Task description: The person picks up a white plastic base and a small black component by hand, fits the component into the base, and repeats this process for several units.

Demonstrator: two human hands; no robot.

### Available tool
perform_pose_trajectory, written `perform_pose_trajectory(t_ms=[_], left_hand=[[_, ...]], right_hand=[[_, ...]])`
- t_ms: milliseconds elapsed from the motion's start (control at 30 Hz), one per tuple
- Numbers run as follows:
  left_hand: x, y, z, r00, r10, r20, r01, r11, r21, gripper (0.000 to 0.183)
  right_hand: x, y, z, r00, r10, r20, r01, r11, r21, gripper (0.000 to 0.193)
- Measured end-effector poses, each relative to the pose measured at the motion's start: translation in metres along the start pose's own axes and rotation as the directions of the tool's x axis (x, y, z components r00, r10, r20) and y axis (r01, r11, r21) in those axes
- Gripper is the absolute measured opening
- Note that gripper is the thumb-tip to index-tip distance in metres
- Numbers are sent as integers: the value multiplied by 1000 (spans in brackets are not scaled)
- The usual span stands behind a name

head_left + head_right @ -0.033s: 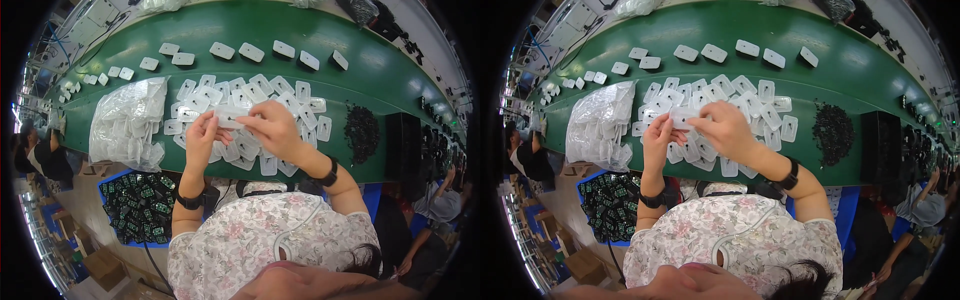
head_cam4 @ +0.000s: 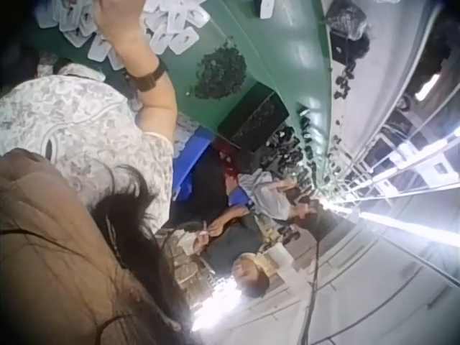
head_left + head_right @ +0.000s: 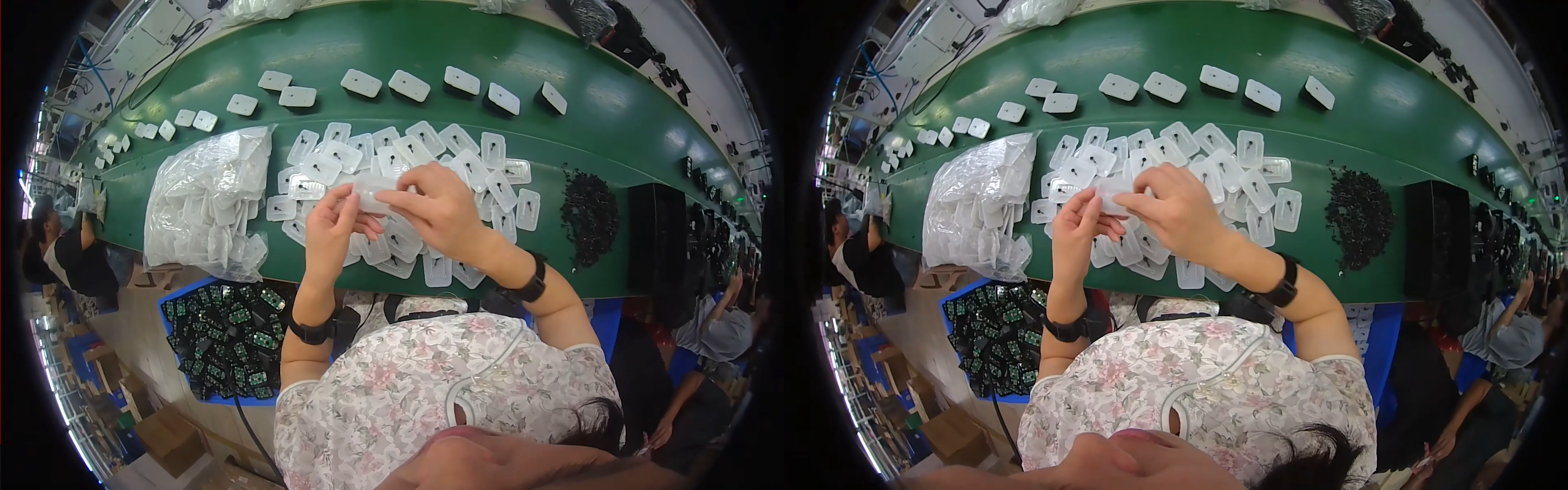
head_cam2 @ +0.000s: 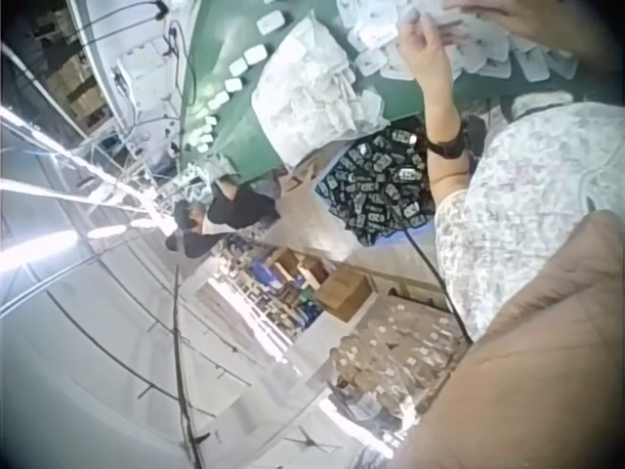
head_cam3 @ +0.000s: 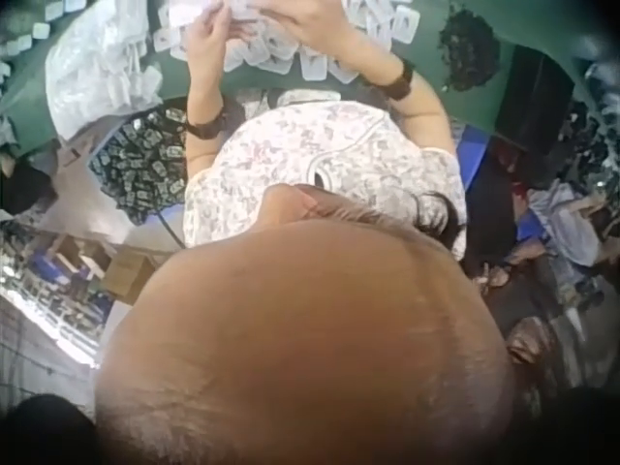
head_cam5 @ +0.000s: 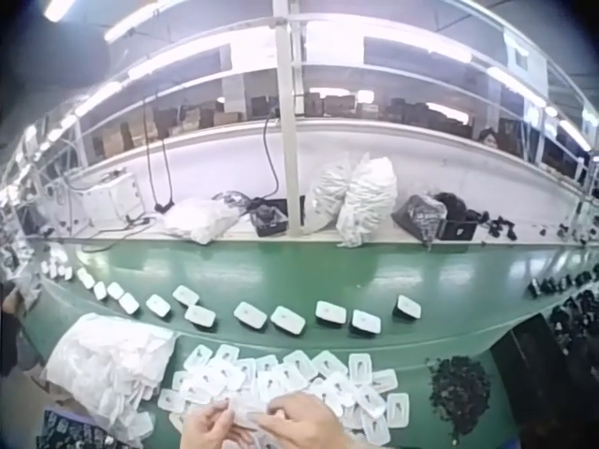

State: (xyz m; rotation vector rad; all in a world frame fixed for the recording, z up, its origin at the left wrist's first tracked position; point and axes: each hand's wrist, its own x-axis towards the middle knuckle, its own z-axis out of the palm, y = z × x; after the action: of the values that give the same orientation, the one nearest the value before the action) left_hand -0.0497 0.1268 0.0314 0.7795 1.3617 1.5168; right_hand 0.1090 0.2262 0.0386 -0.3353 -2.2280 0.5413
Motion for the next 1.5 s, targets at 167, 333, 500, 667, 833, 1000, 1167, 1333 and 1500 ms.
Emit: perform_pose_trajectory(t_ms=[167, 333, 500, 667, 833, 1000, 1167, 1333, 1500], left_hand=[[-8, -3, 4, 994, -81, 76, 88, 992, -94, 21], [-8, -10, 13, 983, -132, 124, 148, 980, -135, 18], [-10, -17, 25, 989, -111, 93, 120, 989, -92, 21], [-8, -10, 46, 986, -6, 166, 18, 997, -74, 26], [-7, -27, 59, 951, 284, 126, -307, 918, 252, 19], [-5, -30, 72, 866, 438, 243, -500, 726, 472, 27], [-4, -32, 72, 823, 510, 248, -565, 695, 445, 23], [-8, -23, 73, 906, 385, 176, -423, 841, 339, 11], [-12, -21, 68, 954, 245, 171, -282, 926, 251, 8]], right_hand=[[-1, -4, 6, 997, 63, 50, -67, 994, 88, 19], [-18, 4, 2, 989, 133, 71, -145, 966, 216, 15], [-28, 4, -5, 982, 182, 51, -188, 968, 167, 12], [-37, 9, -4, 968, 218, -124, -216, 976, 29, 15], [-42, 4, -13, 872, 470, -138, -406, 852, 331, 17], [-43, 4, -17, 753, 655, 65, -468, 464, 752, 19], [-49, 6, -18, 728, 674, 122, -446, 330, 832, 17], [-45, 0, -31, 899, 415, -140, -334, 857, 392, 13], [-46, 0, -37, 965, 146, -217, -126, 987, 102, 20]])
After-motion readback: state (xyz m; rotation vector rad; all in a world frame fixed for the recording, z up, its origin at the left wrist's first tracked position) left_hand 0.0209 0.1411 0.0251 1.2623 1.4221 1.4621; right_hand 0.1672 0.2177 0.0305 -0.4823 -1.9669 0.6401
